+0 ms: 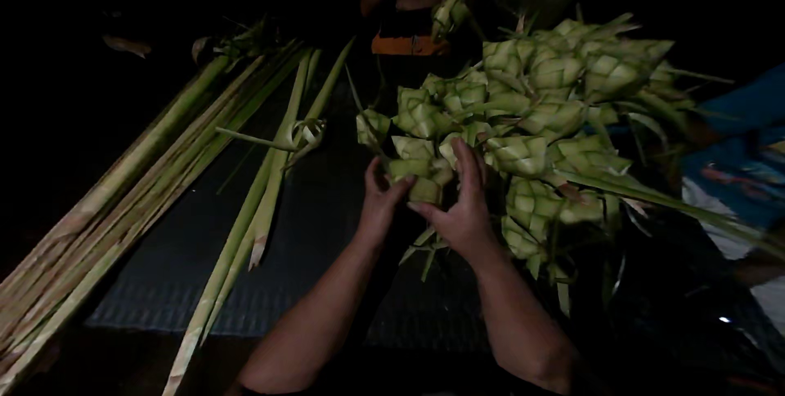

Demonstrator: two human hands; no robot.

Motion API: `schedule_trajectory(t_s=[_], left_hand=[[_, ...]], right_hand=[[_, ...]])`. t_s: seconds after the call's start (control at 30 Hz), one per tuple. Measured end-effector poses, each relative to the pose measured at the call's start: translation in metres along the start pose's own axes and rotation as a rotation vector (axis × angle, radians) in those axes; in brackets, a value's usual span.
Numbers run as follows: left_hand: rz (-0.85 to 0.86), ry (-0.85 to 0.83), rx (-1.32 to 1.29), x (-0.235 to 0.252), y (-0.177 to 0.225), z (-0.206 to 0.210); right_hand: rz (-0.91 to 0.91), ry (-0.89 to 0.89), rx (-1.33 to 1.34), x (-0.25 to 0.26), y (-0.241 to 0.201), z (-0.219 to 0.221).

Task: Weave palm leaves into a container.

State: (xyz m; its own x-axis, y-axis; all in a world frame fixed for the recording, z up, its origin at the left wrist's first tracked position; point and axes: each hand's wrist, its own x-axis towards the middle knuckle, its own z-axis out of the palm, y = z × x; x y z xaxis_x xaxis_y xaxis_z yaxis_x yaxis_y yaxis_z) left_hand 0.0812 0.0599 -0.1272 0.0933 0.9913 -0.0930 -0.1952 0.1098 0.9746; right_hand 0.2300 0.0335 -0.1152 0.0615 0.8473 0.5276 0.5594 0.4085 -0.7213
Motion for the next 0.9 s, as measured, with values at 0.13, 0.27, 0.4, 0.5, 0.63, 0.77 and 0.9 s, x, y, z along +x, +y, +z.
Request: schedule_trajectory(t_s=[0.13, 0.27, 0.4, 0.5, 0.63, 0.77, 0.9], left_hand=[[0.048, 0.238, -0.324, 0.012, -0.003, -0.007], [0.123, 0.343, -0.353, 0.012, -0.006, -0.001], [0.221, 0.392, -0.240, 0.006, -0.008, 0.011], [0.349, 0.379, -0.270, 0.004, -0.012, 0.017], [0.463, 0.377, -0.219, 0.000, -0.012, 0.022], [0.595, 0.387, -0.159, -0.001, -0.013, 0.023], [0.728, 0.368, -0.054, 0.001, -0.023, 0.022]], right_hand=[[-0.039, 0.206, 0.073, -0.002, 0.007, 0.004], [0.048, 0.089, 0.046, -0.005, -0.003, 0.014], [0.112, 0.132, 0.102, -0.008, -0.005, 0.020], [0.093, 0.162, 0.127, -0.009, -0.004, 0.021], [0.149, 0.092, 0.139, -0.009, -0.009, 0.021], [0.135, 0.135, 0.241, -0.011, -0.009, 0.028], [0.200, 0.170, 0.309, -0.011, -0.008, 0.027]])
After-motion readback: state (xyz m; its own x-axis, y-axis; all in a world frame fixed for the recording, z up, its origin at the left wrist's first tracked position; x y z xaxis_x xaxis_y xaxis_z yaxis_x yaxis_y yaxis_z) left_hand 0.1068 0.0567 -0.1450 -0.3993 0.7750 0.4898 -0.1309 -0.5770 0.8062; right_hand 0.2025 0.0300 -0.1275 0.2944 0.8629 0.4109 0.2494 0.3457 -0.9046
